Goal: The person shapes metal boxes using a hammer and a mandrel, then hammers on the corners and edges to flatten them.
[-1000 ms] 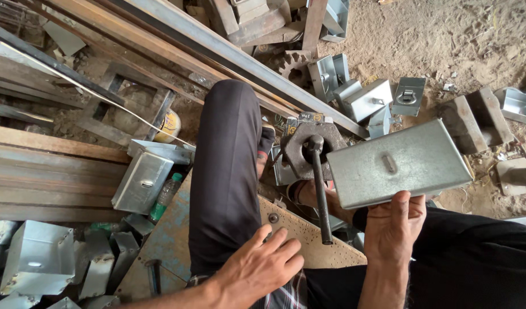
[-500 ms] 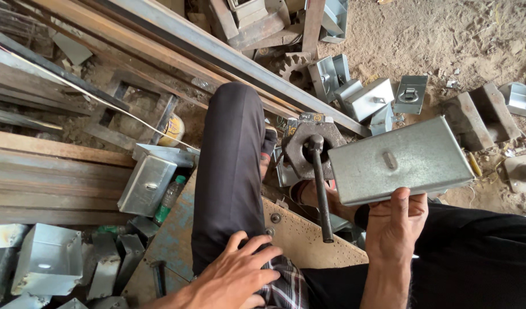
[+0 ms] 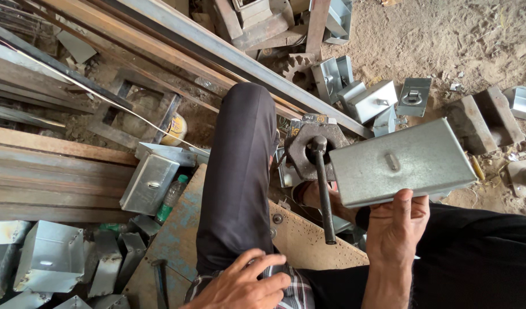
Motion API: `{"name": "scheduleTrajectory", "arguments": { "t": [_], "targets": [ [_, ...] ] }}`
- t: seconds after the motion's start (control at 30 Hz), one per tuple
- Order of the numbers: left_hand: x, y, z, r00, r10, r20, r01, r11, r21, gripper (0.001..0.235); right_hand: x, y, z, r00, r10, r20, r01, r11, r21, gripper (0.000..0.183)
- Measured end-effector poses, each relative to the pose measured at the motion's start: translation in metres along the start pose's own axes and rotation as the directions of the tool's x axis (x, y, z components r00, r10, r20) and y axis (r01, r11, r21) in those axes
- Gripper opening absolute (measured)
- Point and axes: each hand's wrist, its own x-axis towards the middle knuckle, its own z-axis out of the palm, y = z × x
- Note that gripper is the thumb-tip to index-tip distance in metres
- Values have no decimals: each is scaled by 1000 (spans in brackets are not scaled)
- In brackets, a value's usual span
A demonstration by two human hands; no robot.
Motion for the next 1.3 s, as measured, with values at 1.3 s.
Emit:
{"name": "scheduleTrajectory", "arguments": {
  "t": [1.3],
  "targets": [
    [38,-4,-47,833,-338,437,362,932,29,83,1,-2,6,999,9,-33,-9,1000,-1,52]
  ]
}}
